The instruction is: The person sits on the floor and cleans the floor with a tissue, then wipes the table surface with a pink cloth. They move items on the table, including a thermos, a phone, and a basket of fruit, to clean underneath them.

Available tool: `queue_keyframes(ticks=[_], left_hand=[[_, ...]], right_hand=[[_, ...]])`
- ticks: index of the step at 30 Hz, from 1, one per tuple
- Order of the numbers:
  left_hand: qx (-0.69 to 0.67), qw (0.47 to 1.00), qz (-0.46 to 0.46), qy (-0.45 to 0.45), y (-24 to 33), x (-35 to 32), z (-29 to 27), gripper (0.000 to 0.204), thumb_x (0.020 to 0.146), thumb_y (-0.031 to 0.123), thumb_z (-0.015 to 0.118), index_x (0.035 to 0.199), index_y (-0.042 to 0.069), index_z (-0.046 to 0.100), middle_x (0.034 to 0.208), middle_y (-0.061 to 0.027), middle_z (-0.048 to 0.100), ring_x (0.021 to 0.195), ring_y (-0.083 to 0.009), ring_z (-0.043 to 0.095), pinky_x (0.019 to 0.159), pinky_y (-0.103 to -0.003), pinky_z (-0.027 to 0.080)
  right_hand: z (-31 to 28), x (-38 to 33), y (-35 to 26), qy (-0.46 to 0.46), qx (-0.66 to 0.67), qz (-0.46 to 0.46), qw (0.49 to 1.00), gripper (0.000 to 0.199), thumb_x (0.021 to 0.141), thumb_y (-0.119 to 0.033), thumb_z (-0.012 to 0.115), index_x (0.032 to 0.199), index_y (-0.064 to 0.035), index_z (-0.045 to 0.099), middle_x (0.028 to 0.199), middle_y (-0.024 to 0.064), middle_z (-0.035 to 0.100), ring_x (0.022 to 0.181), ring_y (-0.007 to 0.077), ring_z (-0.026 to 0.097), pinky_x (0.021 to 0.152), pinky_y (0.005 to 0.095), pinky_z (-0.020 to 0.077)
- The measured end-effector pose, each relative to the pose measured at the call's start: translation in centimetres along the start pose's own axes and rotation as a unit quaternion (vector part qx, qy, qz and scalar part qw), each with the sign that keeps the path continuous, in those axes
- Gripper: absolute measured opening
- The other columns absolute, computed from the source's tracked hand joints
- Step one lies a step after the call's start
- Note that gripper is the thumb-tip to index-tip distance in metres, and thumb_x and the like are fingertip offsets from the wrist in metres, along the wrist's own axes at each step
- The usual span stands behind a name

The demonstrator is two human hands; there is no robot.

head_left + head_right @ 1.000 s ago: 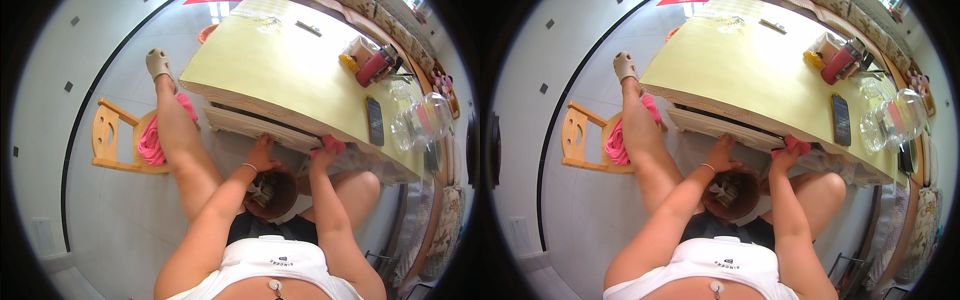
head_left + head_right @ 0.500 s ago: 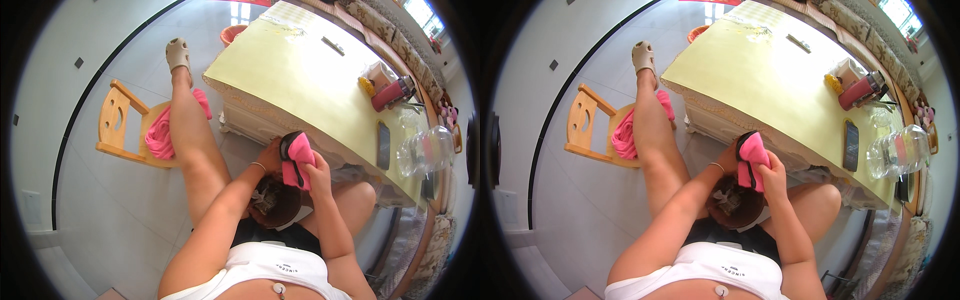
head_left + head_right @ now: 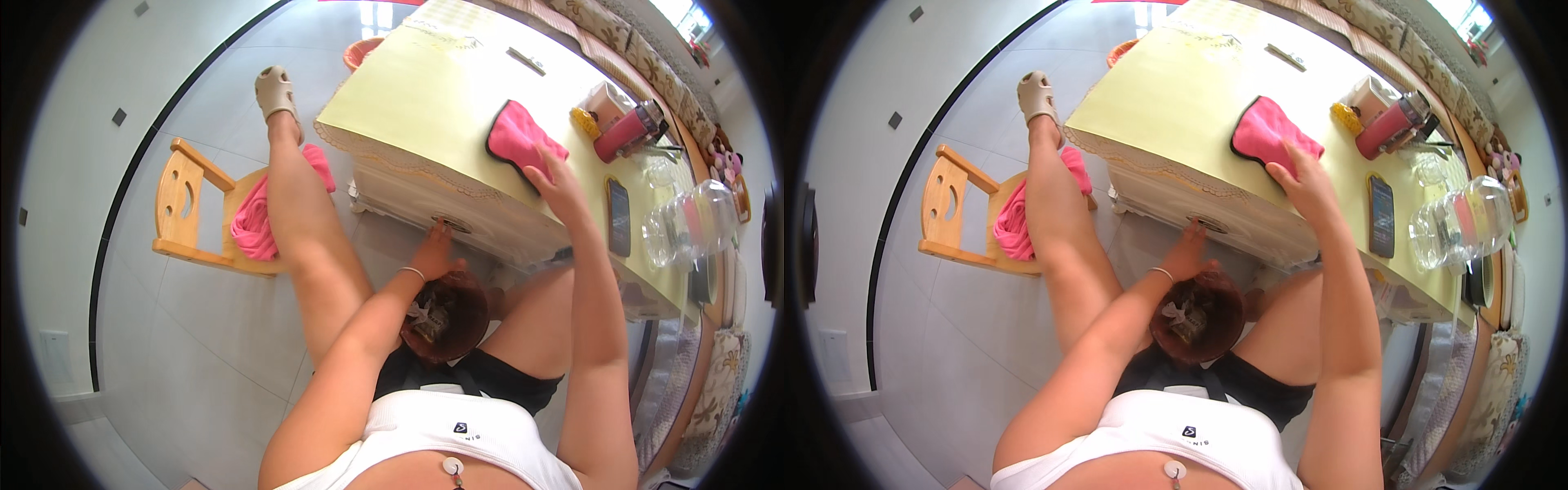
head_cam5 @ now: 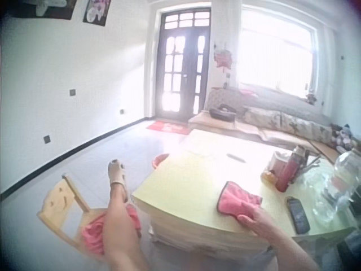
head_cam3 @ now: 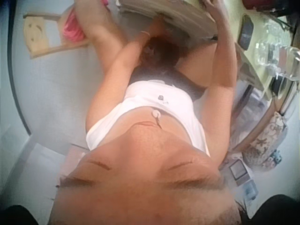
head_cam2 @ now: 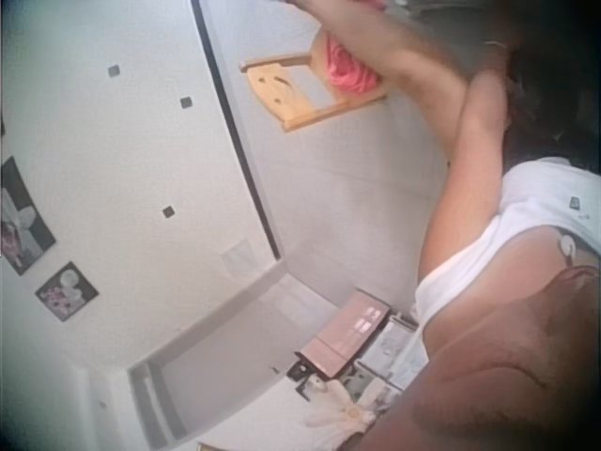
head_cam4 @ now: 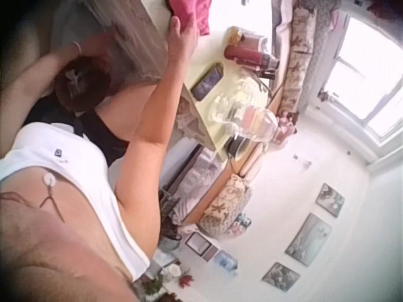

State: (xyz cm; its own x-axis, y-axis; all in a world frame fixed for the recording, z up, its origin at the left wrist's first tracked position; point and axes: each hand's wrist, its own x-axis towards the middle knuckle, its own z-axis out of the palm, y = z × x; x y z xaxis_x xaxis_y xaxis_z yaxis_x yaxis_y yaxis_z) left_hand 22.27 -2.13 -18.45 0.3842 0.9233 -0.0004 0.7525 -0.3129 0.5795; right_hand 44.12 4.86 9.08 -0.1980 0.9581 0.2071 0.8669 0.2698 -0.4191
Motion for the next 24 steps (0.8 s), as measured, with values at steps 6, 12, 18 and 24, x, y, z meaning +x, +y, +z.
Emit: queue_keyframes(ticks=[6,12,18,24], left_hand=[[-0.080,0.972,-0.069,-0.211,-0.8,-0.8,-5.5,0.067,0.077,0.040,0.077,0.126,-0.002,0.061,0.128,-0.0252,0.060,0.120,-0.0392,0.057,0.103,-0.045,0.046],[-0.034,0.989,-0.110,-0.091,-5.3,-0.9,-2.6,0.043,0.072,0.037,0.078,0.101,0.006,0.074,0.097,-0.0186,0.071,0.094,-0.0382,0.067,0.085,-0.047,0.054],[-0.055,0.991,-0.123,-0.005,-4.9,-0.2,-5.3,0.034,0.074,0.031,0.078,0.094,0.004,0.076,0.088,-0.0224,0.071,0.086,-0.0323,0.070,0.081,-0.041,0.055],[-0.139,0.968,-0.125,-0.168,-2.8,-1.0,-4.7,0.041,0.069,0.037,0.083,0.087,0.002,0.071,0.080,-0.0208,0.069,0.075,-0.0293,0.065,0.073,-0.040,0.052]], right_hand=[[5.2,-1.5,1.5,0.131,-0.148,-0.028,0.980,0.059,0.096,-0.044,0.055,0.146,-0.0139,0.047,0.149,0.0063,0.049,0.143,0.0258,0.037,0.116,0.0424,0.0282],[5.9,-1.4,0.6,0.170,-0.123,-0.026,0.977,0.054,0.094,-0.041,0.058,0.140,-0.0136,0.054,0.145,0.0070,0.054,0.138,0.0261,0.044,0.113,0.0424,0.0324],[5.4,-1.9,1.4,0.203,-0.125,-0.031,0.971,0.049,0.091,-0.037,0.062,0.133,-0.0118,0.059,0.138,0.0073,0.059,0.132,0.0269,0.050,0.108,0.0428,0.0373],[5.6,-1.8,1.5,0.231,-0.120,-0.046,0.964,0.047,0.089,-0.036,0.065,0.128,-0.0110,0.062,0.134,0.0076,0.063,0.129,0.0274,0.053,0.105,0.0432,0.0402]])
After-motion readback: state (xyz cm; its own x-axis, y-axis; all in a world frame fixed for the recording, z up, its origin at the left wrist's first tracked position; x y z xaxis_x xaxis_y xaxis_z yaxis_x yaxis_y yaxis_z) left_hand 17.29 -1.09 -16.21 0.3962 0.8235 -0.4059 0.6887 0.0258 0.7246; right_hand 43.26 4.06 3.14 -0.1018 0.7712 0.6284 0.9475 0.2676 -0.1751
